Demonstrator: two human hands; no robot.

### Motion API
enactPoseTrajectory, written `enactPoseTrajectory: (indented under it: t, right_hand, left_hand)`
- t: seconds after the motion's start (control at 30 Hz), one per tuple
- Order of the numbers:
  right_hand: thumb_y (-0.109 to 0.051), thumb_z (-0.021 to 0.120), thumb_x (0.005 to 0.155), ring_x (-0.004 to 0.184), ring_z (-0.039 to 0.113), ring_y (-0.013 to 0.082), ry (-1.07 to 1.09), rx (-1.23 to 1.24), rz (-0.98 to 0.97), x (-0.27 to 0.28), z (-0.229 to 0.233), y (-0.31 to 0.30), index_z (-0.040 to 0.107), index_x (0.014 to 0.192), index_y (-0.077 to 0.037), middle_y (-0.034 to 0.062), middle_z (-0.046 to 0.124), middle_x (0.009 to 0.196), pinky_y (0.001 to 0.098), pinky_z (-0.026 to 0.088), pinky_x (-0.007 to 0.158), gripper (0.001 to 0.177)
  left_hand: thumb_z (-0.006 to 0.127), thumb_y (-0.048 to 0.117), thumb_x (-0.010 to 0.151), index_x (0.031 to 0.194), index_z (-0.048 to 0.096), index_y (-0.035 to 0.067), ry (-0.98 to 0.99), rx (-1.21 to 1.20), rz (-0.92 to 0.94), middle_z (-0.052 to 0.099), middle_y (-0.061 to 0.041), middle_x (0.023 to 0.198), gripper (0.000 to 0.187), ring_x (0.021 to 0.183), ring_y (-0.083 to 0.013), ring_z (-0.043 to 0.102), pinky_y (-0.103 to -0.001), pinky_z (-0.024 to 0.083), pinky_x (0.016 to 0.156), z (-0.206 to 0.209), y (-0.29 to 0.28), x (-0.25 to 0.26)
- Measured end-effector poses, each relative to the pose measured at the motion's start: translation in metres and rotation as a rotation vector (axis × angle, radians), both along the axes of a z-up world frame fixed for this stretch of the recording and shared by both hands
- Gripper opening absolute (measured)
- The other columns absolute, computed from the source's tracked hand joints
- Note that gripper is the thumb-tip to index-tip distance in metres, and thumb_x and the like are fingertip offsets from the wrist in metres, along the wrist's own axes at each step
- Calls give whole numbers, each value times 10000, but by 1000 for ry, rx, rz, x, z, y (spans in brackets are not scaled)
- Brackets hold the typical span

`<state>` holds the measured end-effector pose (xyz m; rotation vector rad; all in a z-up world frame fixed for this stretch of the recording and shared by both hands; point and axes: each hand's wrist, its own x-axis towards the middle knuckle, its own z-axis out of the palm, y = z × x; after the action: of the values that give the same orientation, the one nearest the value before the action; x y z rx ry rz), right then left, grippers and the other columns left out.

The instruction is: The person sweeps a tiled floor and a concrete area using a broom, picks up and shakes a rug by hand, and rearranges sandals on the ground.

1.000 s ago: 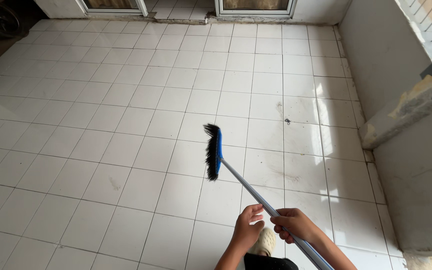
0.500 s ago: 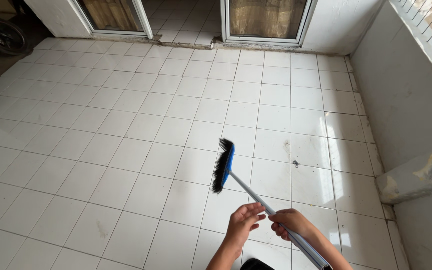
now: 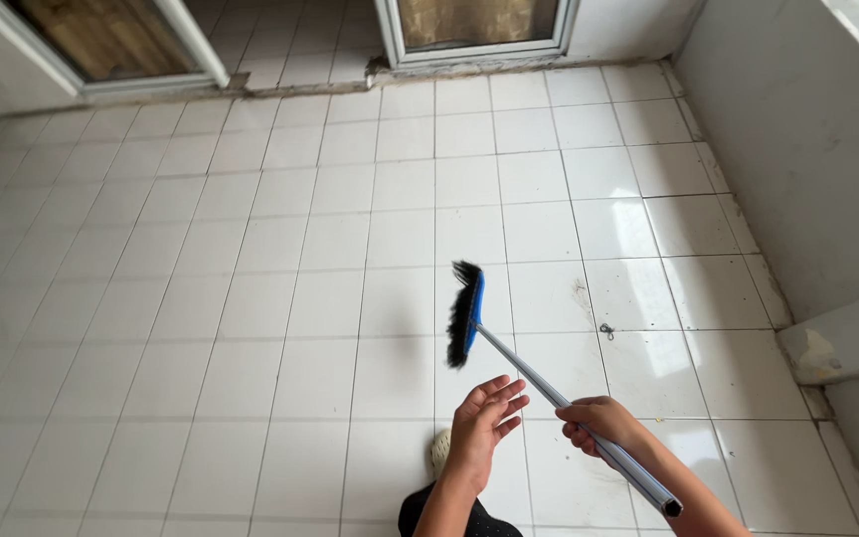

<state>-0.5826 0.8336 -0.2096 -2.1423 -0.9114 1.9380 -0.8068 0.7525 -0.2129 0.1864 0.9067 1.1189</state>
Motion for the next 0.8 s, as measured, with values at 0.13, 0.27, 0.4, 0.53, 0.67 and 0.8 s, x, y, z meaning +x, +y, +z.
enactPoseTrajectory:
  t: [0.13, 0.27, 0.4, 0.53, 0.67, 0.8]
  right_hand:
    - [-133, 659, 961, 456, 458, 84, -78, -24, -121, -39, -6, 44, 662, 841, 24, 66, 577, 640, 227, 381, 387, 197]
    - [-127, 677, 962, 455, 480, 84, -55, -3, -210, -57, -30, 80, 605, 832, 32, 70, 583, 638, 234, 399, 387, 217]
    - [-138, 690, 955, 425, 469, 125, -115, 59, -181, -66, -49, 104, 648, 880, 91, 87, 530, 599, 258, 400, 370, 244]
    - [-80, 645, 946, 428, 508, 148, -67, 83, -263, -84, -53, 141, 669, 1061, 120, 102, 560, 620, 286, 425, 371, 231]
    - [-44, 598, 969, 467, 504, 123, 34, -16, -409, -98, -71, 194, 525, 1316, -1, 93, 571, 676, 278, 389, 391, 358]
    - [-59, 654, 946, 443, 472, 127, 52, 8, -302, -86, -134, 264, 584, 1315, 98, 110, 568, 644, 276, 372, 365, 407]
  left_hand:
    - [516, 149, 945, 1291, 590, 92, 62, 28, -108, 732, -70, 1305, 358, 1190, -187, 690, -332, 522, 1000, -9, 70, -52]
    - [531, 157, 949, 1279, 580, 85, 39, -3, -149, 731, -83, 1286, 341, 1179, -191, 690, -340, 523, 980, -19, 121, -97]
    - [538, 186, 958, 1273, 565, 100, -12, -58, -183, 734, -82, 1278, 328, 1173, -192, 684, -328, 525, 979, -27, 167, -119]
    - [555, 160, 952, 1268, 565, 80, -52, -37, -196, 729, -101, 1268, 326, 1162, -204, 682, -343, 511, 977, -42, 215, -123]
    - [550, 151, 946, 1276, 564, 80, -55, -59, -224, 726, -112, 1267, 338, 1167, -206, 684, -356, 506, 994, -50, 266, -117]
    - [543, 162, 947, 1279, 568, 83, 19, -77, -313, 726, -107, 1274, 342, 1181, -207, 677, -367, 509, 999, -51, 333, -109]
